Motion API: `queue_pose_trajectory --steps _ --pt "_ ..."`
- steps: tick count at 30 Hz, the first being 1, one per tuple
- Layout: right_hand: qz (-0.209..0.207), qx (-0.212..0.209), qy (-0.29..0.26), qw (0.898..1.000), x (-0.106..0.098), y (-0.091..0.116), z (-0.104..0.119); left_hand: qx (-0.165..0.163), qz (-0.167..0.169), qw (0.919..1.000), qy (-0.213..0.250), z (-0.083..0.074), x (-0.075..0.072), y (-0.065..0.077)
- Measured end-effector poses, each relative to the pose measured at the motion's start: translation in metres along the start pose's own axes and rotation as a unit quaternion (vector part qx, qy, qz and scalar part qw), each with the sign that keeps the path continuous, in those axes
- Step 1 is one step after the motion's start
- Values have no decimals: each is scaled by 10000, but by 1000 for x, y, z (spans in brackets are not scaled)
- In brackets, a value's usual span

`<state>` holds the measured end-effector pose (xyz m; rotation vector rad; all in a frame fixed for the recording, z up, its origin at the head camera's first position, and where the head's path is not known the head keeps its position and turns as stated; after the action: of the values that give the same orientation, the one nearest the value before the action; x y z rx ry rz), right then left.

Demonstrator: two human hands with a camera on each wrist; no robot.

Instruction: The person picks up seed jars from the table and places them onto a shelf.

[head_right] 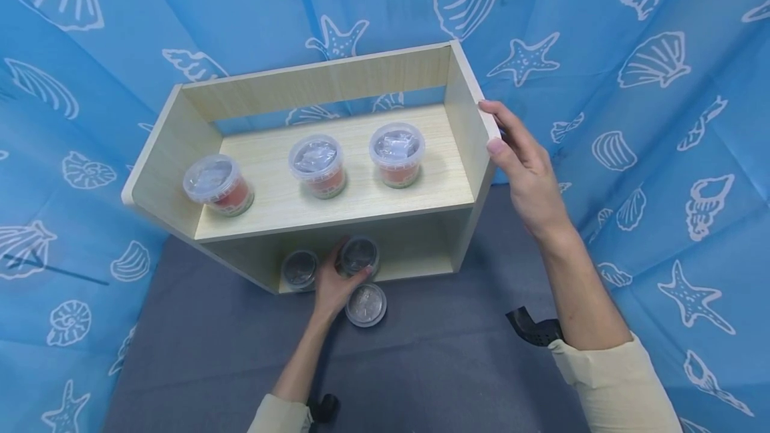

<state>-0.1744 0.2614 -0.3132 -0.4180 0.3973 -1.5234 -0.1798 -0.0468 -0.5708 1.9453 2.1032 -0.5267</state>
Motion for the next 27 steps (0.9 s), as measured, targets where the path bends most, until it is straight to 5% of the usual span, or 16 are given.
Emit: queue_pose_trajectory --steps 16,27 --pt "-38 13 8 10000 1 1 0 407 -80 9990 -180 8 7 3" --pt "-1 -82 -46 10000 0 2 0 363 -33 9992 -134 9 10 5"
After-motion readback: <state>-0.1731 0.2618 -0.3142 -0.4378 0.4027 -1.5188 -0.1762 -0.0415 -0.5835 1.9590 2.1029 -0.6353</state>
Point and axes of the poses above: each hand's wrist, its own y-axis away from the middle knuckle, its own x-axis out of the palm, z = x × y, the point moved 2 cm from there along -y, towards the middle knuckle, and after that the axes turned 6 degrees about -x, right-handed, at the moved point
